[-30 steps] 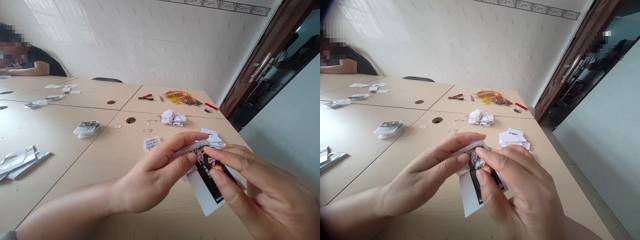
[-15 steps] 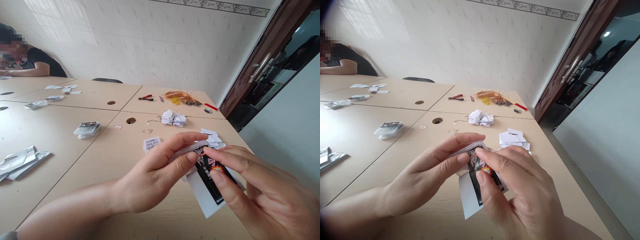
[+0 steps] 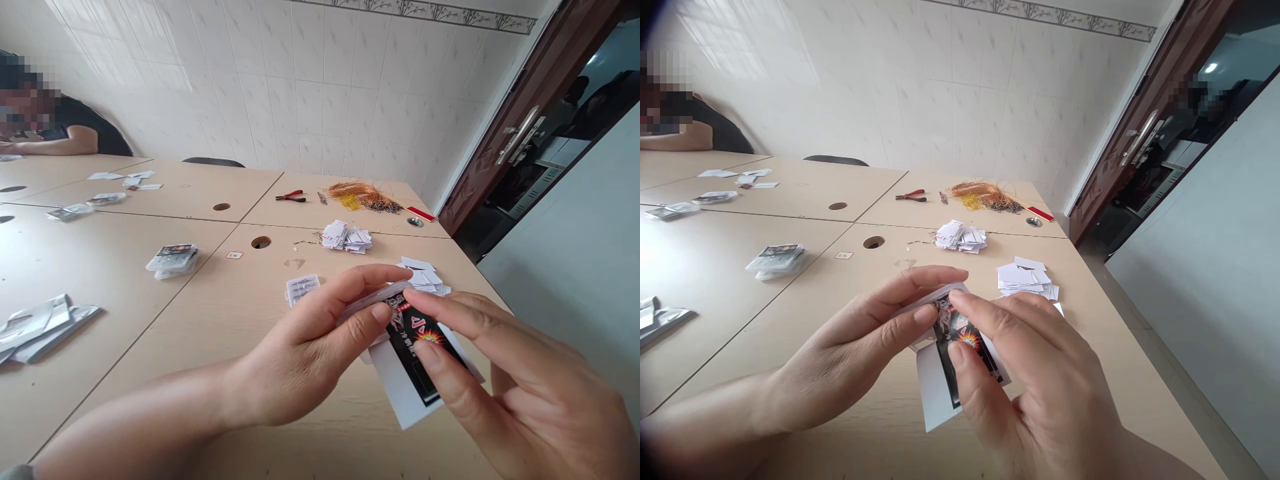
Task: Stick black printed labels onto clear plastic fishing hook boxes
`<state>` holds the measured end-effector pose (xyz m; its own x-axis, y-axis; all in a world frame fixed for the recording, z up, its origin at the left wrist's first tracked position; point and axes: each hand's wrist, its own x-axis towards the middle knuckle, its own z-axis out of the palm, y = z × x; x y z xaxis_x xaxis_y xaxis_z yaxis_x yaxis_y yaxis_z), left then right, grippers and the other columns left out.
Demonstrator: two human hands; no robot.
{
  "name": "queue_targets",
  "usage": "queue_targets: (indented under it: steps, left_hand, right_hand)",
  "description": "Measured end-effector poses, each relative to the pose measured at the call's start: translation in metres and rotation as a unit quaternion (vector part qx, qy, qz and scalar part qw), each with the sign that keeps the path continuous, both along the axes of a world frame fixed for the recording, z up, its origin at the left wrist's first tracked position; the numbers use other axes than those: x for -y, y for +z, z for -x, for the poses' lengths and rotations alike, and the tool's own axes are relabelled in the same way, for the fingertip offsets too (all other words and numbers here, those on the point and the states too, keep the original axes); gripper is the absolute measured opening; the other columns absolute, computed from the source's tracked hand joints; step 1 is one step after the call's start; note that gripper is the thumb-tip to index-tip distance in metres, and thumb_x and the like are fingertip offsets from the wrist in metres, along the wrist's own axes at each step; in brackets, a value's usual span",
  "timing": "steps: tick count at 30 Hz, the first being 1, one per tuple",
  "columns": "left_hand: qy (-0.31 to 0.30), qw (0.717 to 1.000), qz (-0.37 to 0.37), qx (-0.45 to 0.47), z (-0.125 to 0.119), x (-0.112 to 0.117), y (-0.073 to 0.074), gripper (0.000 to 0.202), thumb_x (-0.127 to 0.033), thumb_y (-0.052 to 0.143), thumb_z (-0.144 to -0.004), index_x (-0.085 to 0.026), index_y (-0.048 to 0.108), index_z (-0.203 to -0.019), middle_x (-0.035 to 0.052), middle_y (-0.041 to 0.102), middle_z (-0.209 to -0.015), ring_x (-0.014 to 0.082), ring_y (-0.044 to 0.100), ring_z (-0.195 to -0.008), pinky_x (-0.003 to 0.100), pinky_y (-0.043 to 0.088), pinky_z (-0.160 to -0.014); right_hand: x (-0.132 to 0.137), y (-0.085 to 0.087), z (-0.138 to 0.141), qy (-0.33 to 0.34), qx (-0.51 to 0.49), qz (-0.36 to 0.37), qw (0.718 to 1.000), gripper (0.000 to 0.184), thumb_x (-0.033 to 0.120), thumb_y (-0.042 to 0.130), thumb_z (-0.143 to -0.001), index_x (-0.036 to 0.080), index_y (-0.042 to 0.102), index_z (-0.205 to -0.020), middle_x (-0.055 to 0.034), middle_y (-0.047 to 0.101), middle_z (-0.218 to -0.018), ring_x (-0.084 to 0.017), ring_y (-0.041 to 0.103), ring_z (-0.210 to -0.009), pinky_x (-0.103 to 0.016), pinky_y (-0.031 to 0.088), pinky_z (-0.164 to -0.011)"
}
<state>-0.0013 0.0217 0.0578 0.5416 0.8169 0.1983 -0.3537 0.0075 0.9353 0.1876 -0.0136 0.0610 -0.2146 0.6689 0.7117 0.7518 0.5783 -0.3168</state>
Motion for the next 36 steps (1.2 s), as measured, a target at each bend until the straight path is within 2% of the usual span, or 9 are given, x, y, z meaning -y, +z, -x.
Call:
queue_targets:
  steps: [4, 8, 14, 18, 24, 27, 32, 34, 36]
  left_hand:
    - [0.011, 1.000, -0.012, -0.015, 0.001, 0.000, -0.002, 0.026, -0.027, 0.061, -0.103, -0.041, 0.075, -0.119, -0.0106, 0.075, -0.116, 0.0049, 0.067, -0.108, 0.008, 0.053, -0.093]
    - [0.019, 0.999, -0.022, -0.023, 0.002, 0.000, -0.003, 0.024, -0.029, 0.062, -0.102, -0.040, 0.075, -0.118, -0.0098, 0.075, -0.115, 0.0055, 0.066, -0.105, 0.008, 0.053, -0.090]
    - [0.018, 1.000, 0.001, -0.025, 0.001, 0.000, -0.001, 0.022, -0.027, 0.064, -0.101, -0.037, 0.074, -0.118, -0.0084, 0.074, -0.120, 0.0072, 0.066, -0.108, 0.011, 0.054, -0.091]
    - [0.000, 1.000, -0.003, -0.019, 0.000, 0.000, 0.000, 0.024, -0.022, 0.064, -0.101, -0.036, 0.071, -0.119, -0.0078, 0.073, -0.121, 0.0073, 0.066, -0.113, 0.012, 0.054, -0.094]
    - [0.006, 0.999, -0.028, -0.036, 0.001, 0.000, -0.002, 0.023, -0.025, 0.063, -0.102, -0.032, 0.066, -0.123, -0.0040, 0.068, -0.126, 0.0091, 0.063, -0.117, 0.014, 0.053, -0.098]
    - [0.014, 0.998, -0.045, -0.047, 0.001, 0.000, -0.004, 0.019, -0.026, 0.061, -0.102, -0.026, 0.064, -0.121, -0.0006, 0.066, -0.120, 0.0100, 0.063, -0.111, 0.017, 0.053, -0.094]
    - [0.007, 0.998, -0.056, -0.034, -0.003, -0.002, -0.006, 0.005, -0.022, 0.057, -0.104, -0.020, 0.058, -0.108, -0.0002, 0.064, -0.099, 0.0097, 0.061, -0.089, 0.020, 0.053, -0.078]
    - [0.010, 0.998, -0.044, -0.047, -0.005, -0.003, -0.005, 0.003, -0.023, 0.054, -0.105, -0.021, 0.055, -0.106, 0.0005, 0.066, -0.095, 0.0110, 0.061, -0.084, 0.023, 0.051, -0.075]
    - [0.025, 0.997, -0.023, -0.071, -0.006, -0.004, -0.003, 0.006, -0.027, 0.052, -0.105, -0.022, 0.052, -0.108, 0.0016, 0.069, -0.091, 0.0129, 0.062, -0.080, 0.025, 0.049, -0.071]
  right_hand:
    - [0.002, -0.001, 0.000, -0.017, 0.001, -0.006, 1.000, 0.024, 0.029, 0.060, -0.096, 0.025, 0.071, -0.116, -0.0044, 0.083, -0.109, -0.022, 0.080, -0.091, -0.034, 0.066, -0.087]
    - [0.008, -0.003, -0.004, -0.040, -0.007, 0.019, 0.999, 0.030, 0.033, 0.060, -0.097, 0.031, 0.065, -0.126, -0.0001, 0.080, -0.118, -0.018, 0.078, -0.095, -0.028, 0.064, -0.085]
    - [0.008, -0.004, -0.002, -0.046, -0.054, 0.040, 0.997, 0.017, 0.038, 0.062, -0.096, 0.037, 0.063, -0.112, 0.0063, 0.079, -0.103, -0.014, 0.076, -0.092, -0.021, 0.061, -0.079]
    - [0.007, -0.003, -0.002, -0.036, -0.044, 0.040, 0.998, 0.012, 0.034, 0.062, -0.095, 0.036, 0.063, -0.107, 0.0070, 0.078, -0.098, -0.012, 0.075, -0.087, -0.019, 0.059, -0.075]
    - [0.004, 0.000, -0.001, -0.034, -0.015, 0.032, 0.999, 0.012, 0.033, 0.062, -0.094, 0.034, 0.061, -0.106, 0.0057, 0.077, -0.095, -0.012, 0.073, -0.077, -0.021, 0.060, -0.074]
    - [0.001, 0.002, 0.000, -0.009, 0.002, 0.017, 1.000, 0.011, 0.029, 0.060, -0.094, 0.032, 0.060, -0.105, 0.0053, 0.078, -0.089, -0.012, 0.073, -0.074, -0.022, 0.060, -0.072]
    - [0.000, 0.003, 0.001, 0.010, 0.036, -0.001, 0.999, 0.010, 0.026, 0.057, -0.095, 0.027, 0.060, -0.105, 0.0024, 0.080, -0.084, -0.014, 0.076, -0.072, -0.025, 0.062, -0.073]
    - [-0.001, 0.002, 0.000, 0.011, 0.037, -0.004, 0.999, 0.010, 0.032, 0.055, -0.098, 0.027, 0.060, -0.105, 0.0011, 0.080, -0.085, -0.016, 0.077, -0.074, -0.027, 0.063, -0.072]
    - [-0.002, 0.002, -0.003, 0.019, 0.036, 0.008, 0.999, 0.021, 0.044, 0.055, -0.101, 0.027, 0.061, -0.110, -0.0014, 0.081, -0.090, -0.018, 0.079, -0.079, -0.028, 0.064, -0.072]
